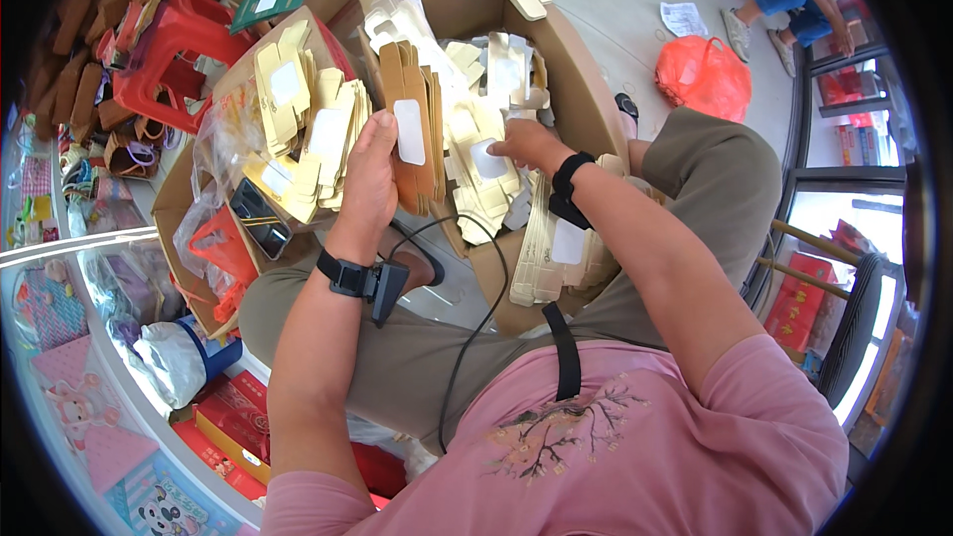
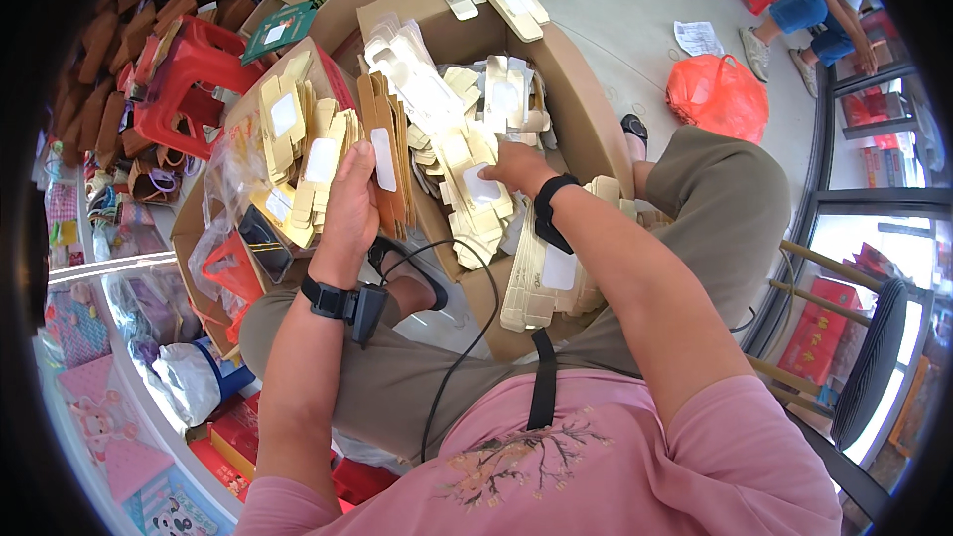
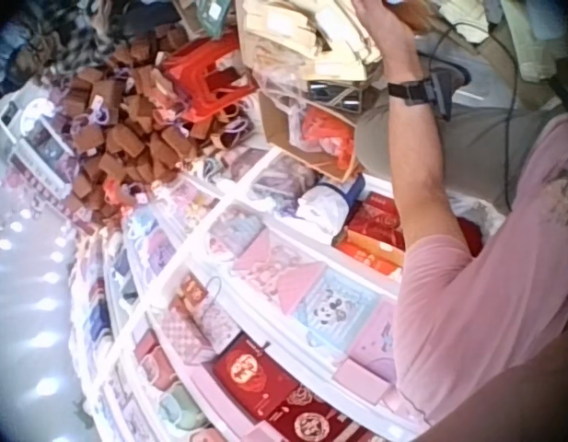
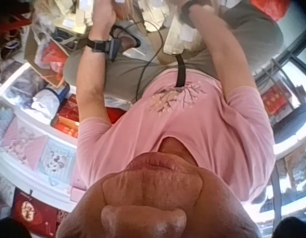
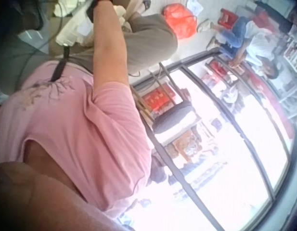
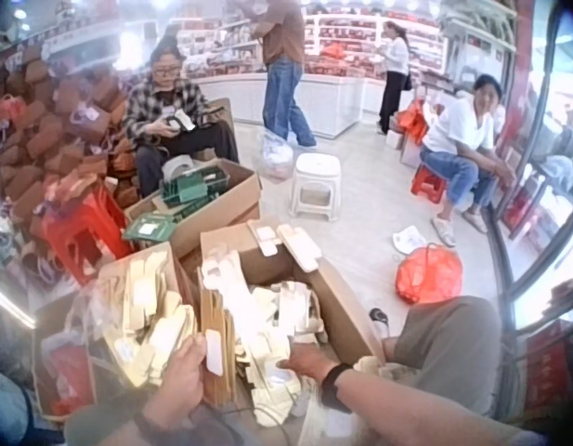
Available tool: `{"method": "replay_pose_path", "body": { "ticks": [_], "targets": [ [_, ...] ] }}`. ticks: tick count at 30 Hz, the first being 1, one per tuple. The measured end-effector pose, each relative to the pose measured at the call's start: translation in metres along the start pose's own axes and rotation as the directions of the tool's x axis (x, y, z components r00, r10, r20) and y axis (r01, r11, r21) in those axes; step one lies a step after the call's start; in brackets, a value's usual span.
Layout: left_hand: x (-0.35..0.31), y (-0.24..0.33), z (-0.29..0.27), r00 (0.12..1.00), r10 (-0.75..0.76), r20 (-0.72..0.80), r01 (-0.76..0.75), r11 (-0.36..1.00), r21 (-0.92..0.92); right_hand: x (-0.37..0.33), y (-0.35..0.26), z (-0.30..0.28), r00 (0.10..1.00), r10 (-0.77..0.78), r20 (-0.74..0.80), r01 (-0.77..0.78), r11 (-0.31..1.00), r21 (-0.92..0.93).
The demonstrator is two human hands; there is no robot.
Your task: The person sorts through a large cardboard box of unfolded small white and gold gift boxes, picking them up by hand and stacking them into a neat pile.
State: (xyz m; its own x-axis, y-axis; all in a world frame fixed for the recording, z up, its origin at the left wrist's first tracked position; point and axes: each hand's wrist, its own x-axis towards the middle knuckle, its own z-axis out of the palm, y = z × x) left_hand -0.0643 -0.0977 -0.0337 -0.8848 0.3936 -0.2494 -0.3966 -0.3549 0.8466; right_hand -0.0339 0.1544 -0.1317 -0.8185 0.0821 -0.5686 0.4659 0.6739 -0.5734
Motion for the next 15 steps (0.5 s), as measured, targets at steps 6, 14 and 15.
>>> {"method": "replay_pose_path", "body": {
  "ticks": [6,14,15],
  "targets": [
    [0.001,0.001,0.002,0.999,0.009,0.032,-0.009,1.0,-0.004,0.014,0.011,0.017,0.999,-0.019,-0.039,0.015,0.996,-0.093],
    [0.012,0.0,-0.011,1.0,0.013,-0.028,-0.013,1.0,-0.007,0.013,0.018,0.011,1.0,0.007,-0.012,-0.006,0.998,0.062],
    [0.011,0.003,-0.008,0.999,0.017,-0.037,-0.017,1.0,-0.005,0.012,0.016,0.009,1.0,0.015,-0.01,-0.015,0.999,0.051]
  ]
}}
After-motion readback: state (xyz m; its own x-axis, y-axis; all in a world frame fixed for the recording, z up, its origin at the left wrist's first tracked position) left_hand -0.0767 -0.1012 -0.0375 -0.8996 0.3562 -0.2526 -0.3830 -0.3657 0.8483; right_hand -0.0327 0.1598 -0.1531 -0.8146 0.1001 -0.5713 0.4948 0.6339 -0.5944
